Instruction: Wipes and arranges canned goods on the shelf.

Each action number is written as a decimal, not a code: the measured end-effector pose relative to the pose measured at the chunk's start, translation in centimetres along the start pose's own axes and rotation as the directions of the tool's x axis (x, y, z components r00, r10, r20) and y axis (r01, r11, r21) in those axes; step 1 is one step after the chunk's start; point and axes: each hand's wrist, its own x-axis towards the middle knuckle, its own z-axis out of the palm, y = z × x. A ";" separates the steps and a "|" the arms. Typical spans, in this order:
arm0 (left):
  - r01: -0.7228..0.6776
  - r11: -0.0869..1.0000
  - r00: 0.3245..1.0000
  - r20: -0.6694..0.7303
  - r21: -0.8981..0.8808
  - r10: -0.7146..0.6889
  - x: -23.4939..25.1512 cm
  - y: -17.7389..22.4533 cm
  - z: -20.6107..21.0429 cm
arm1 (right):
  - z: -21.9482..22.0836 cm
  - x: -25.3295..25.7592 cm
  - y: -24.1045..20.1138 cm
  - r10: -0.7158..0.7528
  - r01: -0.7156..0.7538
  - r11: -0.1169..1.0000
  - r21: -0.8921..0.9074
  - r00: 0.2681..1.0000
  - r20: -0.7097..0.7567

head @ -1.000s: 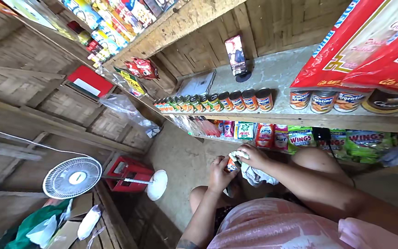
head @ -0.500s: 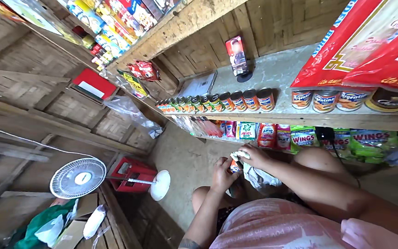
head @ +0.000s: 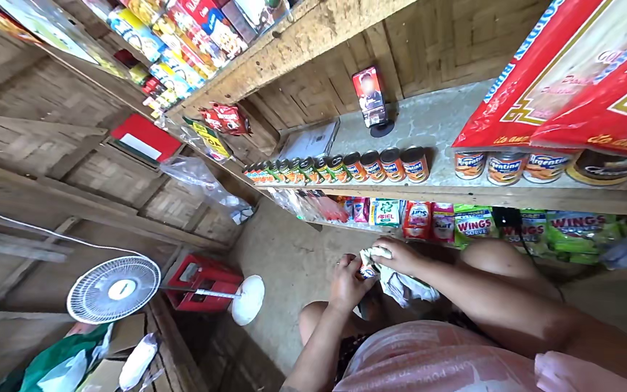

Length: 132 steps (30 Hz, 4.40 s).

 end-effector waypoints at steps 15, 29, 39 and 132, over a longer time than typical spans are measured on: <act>0.075 0.996 0.995 0.068 0.056 -0.079 0.9 -0.2 -1.6 | -0.3 -0.3 0.1 -0.038 0.023 0.992 0.125 0.992 0.121; 0.006 0.983 1.000 0.017 -0.185 -0.003 0.9 -0.5 -0.8 | -0.2 0.6 1.4 0.124 -0.123 0.991 0.046 0.992 -0.035; 0.002 0.986 1.000 0.015 -0.169 0.001 0.7 -0.8 0.8 | 0.0 -0.2 0.8 -0.046 0.046 0.997 0.058 0.999 -0.006; 0.380 -0.202 0.846 0.427 -0.903 -0.320 1.4 2.7 0.7 | 1.7 -0.6 -0.2 -0.315 0.330 0.940 0.090 0.938 -0.145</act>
